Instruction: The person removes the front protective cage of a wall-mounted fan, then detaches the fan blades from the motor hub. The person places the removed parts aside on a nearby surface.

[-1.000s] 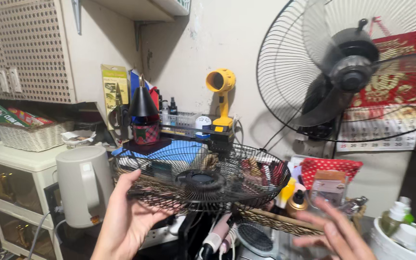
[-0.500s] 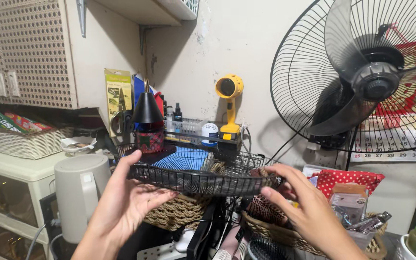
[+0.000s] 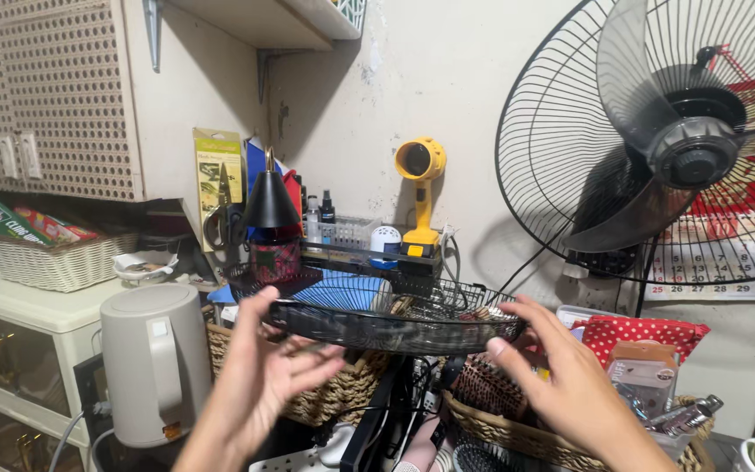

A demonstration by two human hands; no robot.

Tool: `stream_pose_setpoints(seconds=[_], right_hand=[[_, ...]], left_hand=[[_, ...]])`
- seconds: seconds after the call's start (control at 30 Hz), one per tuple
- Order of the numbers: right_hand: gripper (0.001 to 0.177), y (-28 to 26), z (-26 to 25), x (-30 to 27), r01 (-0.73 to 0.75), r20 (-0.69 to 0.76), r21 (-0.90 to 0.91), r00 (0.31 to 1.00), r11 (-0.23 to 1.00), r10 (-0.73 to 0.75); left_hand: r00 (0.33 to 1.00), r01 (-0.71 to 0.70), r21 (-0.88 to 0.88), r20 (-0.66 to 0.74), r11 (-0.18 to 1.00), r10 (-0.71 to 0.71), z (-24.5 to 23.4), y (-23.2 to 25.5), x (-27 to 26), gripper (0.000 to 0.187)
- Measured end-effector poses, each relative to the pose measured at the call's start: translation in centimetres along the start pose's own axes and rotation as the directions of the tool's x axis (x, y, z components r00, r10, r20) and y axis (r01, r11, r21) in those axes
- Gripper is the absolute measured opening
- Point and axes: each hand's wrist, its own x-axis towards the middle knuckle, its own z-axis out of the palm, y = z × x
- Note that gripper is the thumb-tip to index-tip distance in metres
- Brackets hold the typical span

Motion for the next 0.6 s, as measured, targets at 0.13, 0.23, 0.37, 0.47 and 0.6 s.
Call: stream_pose_setpoints(seconds=[0.13,0.23,0.37,0.47,0.6], right_hand=[[0.053,2.3,-0.5,-0.3,-0.001,-0.059,-0.039,0.998,0.999,-0.002],[0.054,3.6,-0.9,-0.7,-0.009,-0.075,-0.074,0.997,0.997,0.004],[0.058,3.7,-1.5,-0.8,0.071,-0.099,-0.060,0.992,0.996,-0.076],[0.059,2.4,-1.7,-1.4,0.136,-0.152,-0.021,0.979,0.991,-0.137],[0.047,2.1,-5.4,-2.5,0.134,-0.203,-0.049,0.969,0.990,-0.141]], left_hand=[[0.994,0.086,0.043,0.058,0.995,-0.088,0.9,-1.3,-0.7,0.082],[0.993,0.112,0.064,0.015,0.992,-0.113,0.1,-1.8,0.1,0.091],[0.999,0.012,0.014,-0.047,1.000,-0.012,-2.4,-2.8,1.5,0.099],[0.995,-0.085,0.043,0.052,0.995,0.083,-4.0,-4.3,3.3,0.105],[0.940,-0.282,0.034,-0.192,0.959,0.283,-3.2,-7.5,4.7,0.098]])
